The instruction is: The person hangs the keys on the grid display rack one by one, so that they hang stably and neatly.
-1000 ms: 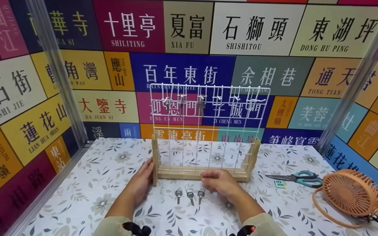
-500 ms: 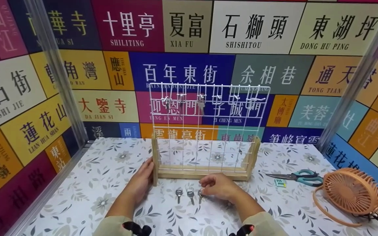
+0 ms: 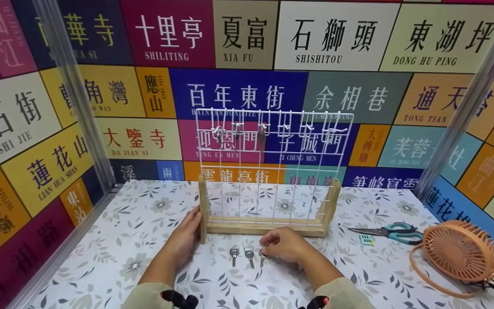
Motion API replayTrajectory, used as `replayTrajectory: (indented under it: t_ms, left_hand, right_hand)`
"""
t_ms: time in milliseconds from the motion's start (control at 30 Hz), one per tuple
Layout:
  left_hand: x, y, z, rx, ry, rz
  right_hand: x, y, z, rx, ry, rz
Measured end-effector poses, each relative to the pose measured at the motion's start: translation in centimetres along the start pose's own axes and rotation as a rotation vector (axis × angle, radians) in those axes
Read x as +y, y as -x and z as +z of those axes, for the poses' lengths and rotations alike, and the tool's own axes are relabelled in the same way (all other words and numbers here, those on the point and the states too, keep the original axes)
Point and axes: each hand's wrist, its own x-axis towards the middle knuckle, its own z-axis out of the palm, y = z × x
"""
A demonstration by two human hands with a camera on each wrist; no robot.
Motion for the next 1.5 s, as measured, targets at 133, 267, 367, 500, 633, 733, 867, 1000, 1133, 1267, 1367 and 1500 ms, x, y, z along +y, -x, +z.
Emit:
replayTrajectory:
  t_ms: [133,267,367,500,633,733,867,1000,1133,1267,1367,1500]
  left_hand:
    - [0.0,0.0,0.0,-0.004,-0.003,-0.006]
    - [0.1,0.0,0.0,-0.005,-0.002,-0.014]
    - [0.1,-0.1,-0.1,-0.004,-0.003,-0.017]
    - [0.1,-0.2,-0.1,-0.005,-0.006,-0.018]
    - [0.2,-0.2,-0.1,-0.004,-0.011,-0.027]
    - [0.2,-0.2,-0.1,-0.007,-0.015,-0.019]
    - [0.0,-0.2,-0.1,-0.012,-0.008,0.002]
    - [-0.1,-0.3,-0.1,-0.013,0.009,0.011]
    - [-0.1,-0.4,-0.1,-0.011,0.020,0.009]
    - [-0.1,-0.4,-0.1,-0.011,0.010,0.003]
    - [0.0,-0.4,-0.1,-0.008,0.007,-0.007]
    - [0.0,-0.3,-0.2,-0.009,0.005,-0.012]
  right_hand:
    - [0.0,-0.1,0.0,0.003,0.024,-0.006]
    - [-0.2,-0.1,0.0,0.005,0.039,0.001]
    - [-0.4,0.0,0.0,0.000,0.045,0.006]
    - [-0.7,0.1,0.0,-0.016,0.078,-0.002]
    - [-0.9,0.1,0.0,-0.036,0.104,-0.006]
    - [-0.9,0.1,0.0,-0.041,0.096,-0.014]
    - [-0.8,0.0,0.1,-0.036,0.084,-0.039]
    - [-0.7,0.0,0.1,-0.031,0.080,-0.058]
    - [-0.8,0.2,0.0,-0.027,0.092,-0.033]
    - [-1.1,0.4,-0.2,-0.034,0.103,0.007]
    - [-1.3,0.6,-0.3,-0.050,0.099,0.020]
    - [-1.4,0.6,-0.4,-0.063,0.106,0.021]
